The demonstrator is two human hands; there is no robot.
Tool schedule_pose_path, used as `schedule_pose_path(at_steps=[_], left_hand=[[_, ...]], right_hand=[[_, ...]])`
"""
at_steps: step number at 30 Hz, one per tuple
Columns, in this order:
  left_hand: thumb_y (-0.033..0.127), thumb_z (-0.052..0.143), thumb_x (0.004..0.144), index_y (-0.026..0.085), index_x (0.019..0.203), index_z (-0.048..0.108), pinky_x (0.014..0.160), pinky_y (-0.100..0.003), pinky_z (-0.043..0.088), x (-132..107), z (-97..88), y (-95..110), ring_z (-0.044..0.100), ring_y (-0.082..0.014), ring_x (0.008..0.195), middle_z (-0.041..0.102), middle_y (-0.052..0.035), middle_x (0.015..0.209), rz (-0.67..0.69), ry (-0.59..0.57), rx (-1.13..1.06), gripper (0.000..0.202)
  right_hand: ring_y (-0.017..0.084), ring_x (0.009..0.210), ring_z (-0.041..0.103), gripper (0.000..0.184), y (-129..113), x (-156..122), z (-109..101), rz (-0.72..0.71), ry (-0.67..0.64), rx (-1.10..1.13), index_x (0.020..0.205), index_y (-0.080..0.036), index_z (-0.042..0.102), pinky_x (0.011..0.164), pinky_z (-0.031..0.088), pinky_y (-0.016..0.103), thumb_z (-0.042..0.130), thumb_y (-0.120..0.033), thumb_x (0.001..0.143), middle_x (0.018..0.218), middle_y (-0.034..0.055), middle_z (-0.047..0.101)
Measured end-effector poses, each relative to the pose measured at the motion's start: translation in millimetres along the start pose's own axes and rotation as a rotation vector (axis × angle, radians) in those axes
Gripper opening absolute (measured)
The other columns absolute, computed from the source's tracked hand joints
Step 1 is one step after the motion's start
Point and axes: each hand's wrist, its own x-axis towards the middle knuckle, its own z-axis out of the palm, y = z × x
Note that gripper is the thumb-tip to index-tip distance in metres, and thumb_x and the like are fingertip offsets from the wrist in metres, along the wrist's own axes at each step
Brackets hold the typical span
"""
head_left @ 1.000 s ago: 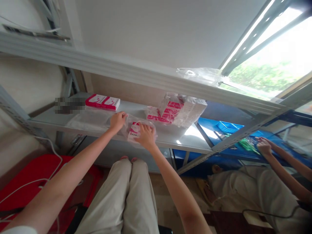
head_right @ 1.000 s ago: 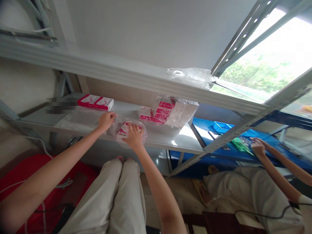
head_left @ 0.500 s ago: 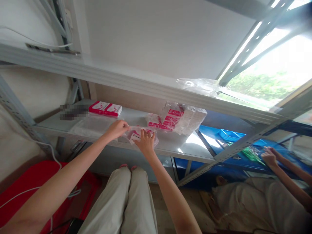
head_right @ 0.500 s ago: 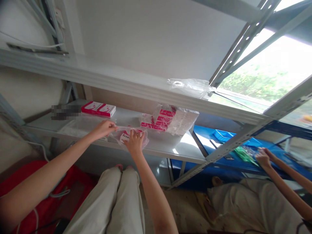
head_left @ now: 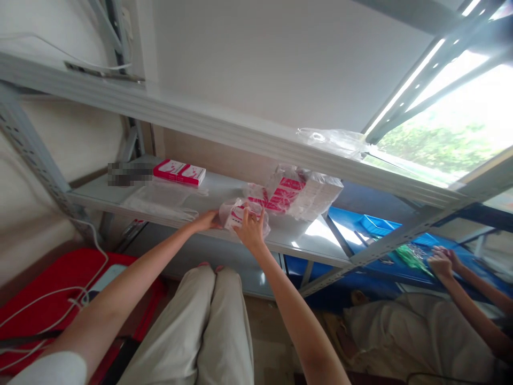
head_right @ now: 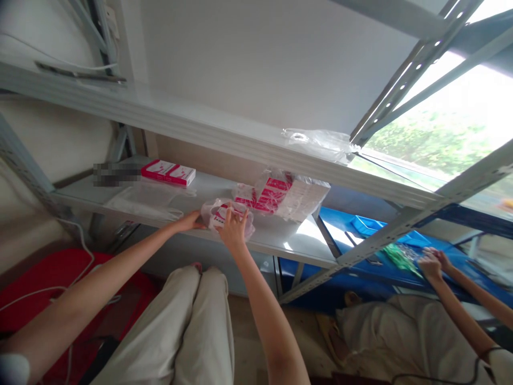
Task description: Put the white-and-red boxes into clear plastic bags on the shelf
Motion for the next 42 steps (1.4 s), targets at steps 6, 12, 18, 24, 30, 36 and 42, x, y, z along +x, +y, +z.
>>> schedule_pose_path(at_steps=[6,12,18,24,30,36,42], left_hand=[[0.016,0.055,0.086,0.016,0.08,0.071,0.084,-0.031,0.045,1.0,33.9,2.2,0.064,-0.0213,0.09,0.071,-0.0092,0.09,0.043,0.13,0.197,0.017],[0.02,0.05,0.09,0.017,0.081,0.07,0.081,-0.03,0.044,-14.3,39.7,3.2,0.06,-0.0194,0.084,0.067,-0.0064,0.083,0.181,0.231,0.302,0.022],[0.033,0.052,0.09,0.019,0.091,0.067,0.091,-0.036,0.04,-20.9,39.8,2.5,0.06,-0.0226,0.094,0.067,-0.0067,0.093,0.103,0.167,0.199,0.021],[0.053,0.054,0.083,0.017,0.145,0.022,0.102,-0.043,0.034,-20.1,39.0,28.1,0.046,-0.0271,0.123,0.044,-0.0169,0.137,0.01,0.295,-0.067,0.079],[0.048,0.059,0.082,0.019,0.118,0.057,0.103,-0.047,0.028,36.8,27.8,105.8,0.047,-0.0315,0.12,0.056,-0.0131,0.124,0.145,0.208,0.204,0.046],[0.026,0.065,0.072,0.018,0.077,0.065,0.089,-0.037,0.038,91.2,17.2,115.4,0.06,-0.0259,0.091,0.067,-0.0065,0.079,-0.042,0.095,0.021,0.009],[0.034,0.06,0.071,0.016,0.072,0.06,0.077,-0.03,0.041,96.9,-17.6,101.3,0.06,-0.0198,0.08,0.065,-0.004,0.075,-0.046,0.057,-0.369,0.018]], right_hand=[[0.034,0.111,0.053,0.08,2.5,2.5,-4.6,0.012,0.03,-0.244,0.144,-0.003,0.028,0.111,0.003,0.06,0.064,-0.037,0.082,0.112,0.0212,0.063],[0.036,0.108,0.052,0.07,22.0,-2.1,4.9,0.067,0.094,-0.317,0.141,-0.006,0.036,0.108,0.003,0.062,0.062,-0.033,0.082,0.107,0.0204,0.065],[0.035,0.11,0.051,0.071,39.4,-9.1,4.5,-0.016,0.06,-0.248,0.139,-0.003,0.037,0.11,-0.001,0.063,0.063,-0.037,0.081,0.108,0.0209,0.065],[0.032,0.123,0.044,0.061,55.7,-31.1,0.9,-0.021,0.108,0.002,0.144,-0.008,0.026,0.107,-0.004,0.066,0.04,-0.042,0.095,0.125,0.0195,0.057],[0.024,0.117,0.052,0.064,61.5,-36.9,-14.7,0.208,0.333,0.397,0.144,-0.009,0.029,0.112,0.006,0.052,0.038,-0.046,0.093,0.11,0.0138,0.066],[0.023,0.102,0.057,0.045,97.1,-15.1,-67.5,0.318,0.487,0.87,0.107,-0.016,0.067,0.097,0.034,0.039,0.043,-0.047,0.086,0.095,0.0086,0.071],[0.022,0.093,0.057,0.037,125.2,5.3,-99.5,0.445,0.373,1.151,0.091,-0.019,0.074,0.085,0.038,0.033,0.061,-0.044,0.068,0.096,0.0055,0.071]])
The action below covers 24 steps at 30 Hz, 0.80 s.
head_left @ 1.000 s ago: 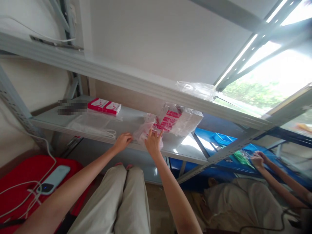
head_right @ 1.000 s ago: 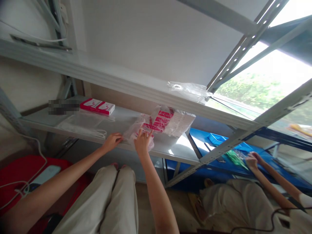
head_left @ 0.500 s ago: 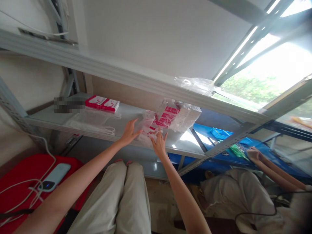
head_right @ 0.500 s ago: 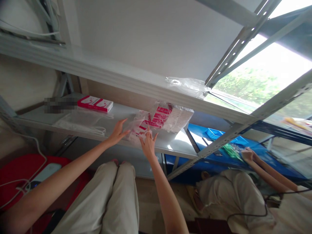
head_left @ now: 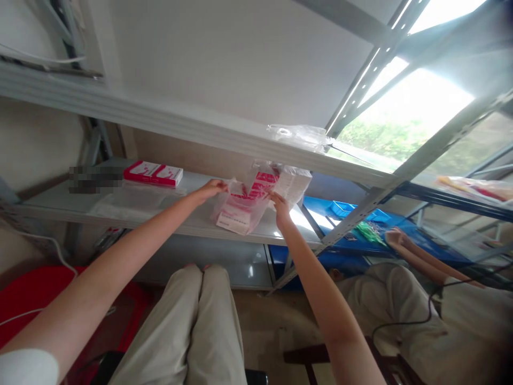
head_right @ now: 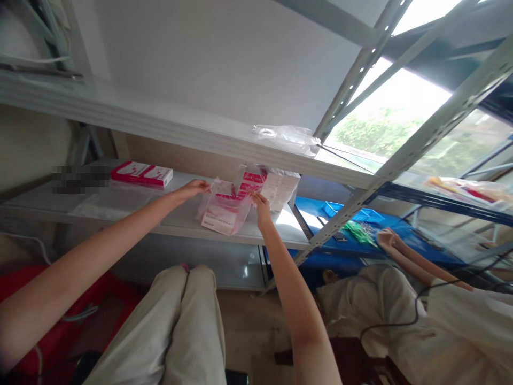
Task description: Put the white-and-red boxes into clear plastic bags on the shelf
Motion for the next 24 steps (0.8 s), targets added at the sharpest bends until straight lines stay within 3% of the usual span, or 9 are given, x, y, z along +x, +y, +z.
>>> schedule_pose_path(at_steps=[4,7,9,12,15,20,22,24], left_hand=[[0.037,0.067,0.065,0.016,0.074,0.061,0.079,-0.03,0.039,-13.3,-14.9,11.6,0.058,-0.0188,0.083,0.065,-0.0023,0.079,-0.016,-0.072,-0.186,0.023],[0.035,0.069,0.064,0.016,0.074,0.064,0.079,-0.03,0.04,-18.5,-18.8,20.3,0.059,-0.018,0.082,0.066,-0.0024,0.078,-0.08,-0.219,-0.247,0.022],[0.033,0.069,0.065,0.015,0.081,0.067,0.08,-0.03,0.041,-16.7,-20.6,24.2,0.059,-0.0177,0.083,0.067,-0.0034,0.082,-0.079,-0.234,-0.302,0.024],[0.034,0.065,0.069,0.016,0.092,0.07,0.081,-0.031,0.042,-9.5,-21.5,26.7,0.06,-0.0184,0.086,0.068,-0.0048,0.086,-0.016,-0.033,-0.311,0.03],[0.036,0.063,0.069,0.015,0.089,0.07,0.084,-0.032,0.042,-4.1,-18.5,27.6,0.06,-0.0207,0.093,0.07,-0.0072,0.09,0.048,0.148,-0.262,0.03],[0.044,0.065,0.068,0.015,0.087,0.068,0.091,-0.035,0.041,-2.4,-20.6,25.2,0.059,-0.0248,0.104,0.07,-0.011,0.103,0.182,0.312,-0.232,0.035],[0.047,0.064,0.068,0.017,0.084,0.064,0.087,-0.036,0.044,0.0,-25.5,21.4,0.06,-0.0251,0.1,0.07,-0.0105,0.099,0.186,0.298,-0.223,0.034],[0.049,0.059,0.072,0.018,0.078,0.058,0.078,-0.035,0.046,5.7,-28.2,16.7,0.063,-0.0227,0.086,0.07,-0.0084,0.086,0.172,0.197,-0.18,0.032]], right_hand=[[0.022,0.096,0.056,0.037,-5.7,10.7,11.7,0.032,-0.074,0.04,0.091,-0.02,0.073,0.081,0.041,0.031,0.064,-0.045,0.065,0.103,0.0054,0.07],[0.02,0.089,0.059,0.04,-4.0,19.2,24.7,0.069,-0.147,0.06,0.097,-0.02,0.071,0.074,0.043,0.03,0.06,-0.048,0.069,0.102,0.0059,0.07],[0.019,0.083,0.06,0.041,0.1,26.3,34.4,0.075,-0.178,0.079,0.099,-0.02,0.068,0.071,0.045,0.031,0.055,-0.049,0.074,0.095,0.006,0.07],[0.018,0.072,0.06,0.034,7.2,37.5,51.9,0.063,-0.188,0.085,0.088,-0.017,0.066,0.067,0.047,0.032,0.053,-0.045,0.076,0.077,0.0055,0.067],[0.017,0.063,0.058,0.026,7.3,48.6,69.2,0.046,-0.178,0.063,0.078,-0.016,0.063,0.064,0.049,0.031,0.053,-0.039,0.074,0.064,0.0031,0.062],[0.017,0.066,0.06,0.03,-7.3,64.0,82.6,-0.053,-0.141,0.059,0.096,-0.017,0.064,0.064,0.051,0.03,0.047,-0.036,0.08,0.072,0.0042,0.065],[0.017,0.072,0.061,0.037,-10.6,64.0,86.6,-0.082,-0.179,0.03,0.11,-0.017,0.062,0.068,0.051,0.03,0.047,-0.036,0.082,0.077,0.0037,0.066],[0.017,0.074,0.06,0.043,-9.5,59.5,94.5,-0.093,-0.24,-0.012,0.118,-0.018,0.06,0.071,0.051,0.031,0.049,-0.038,0.082,0.073,0.0019,0.064]])
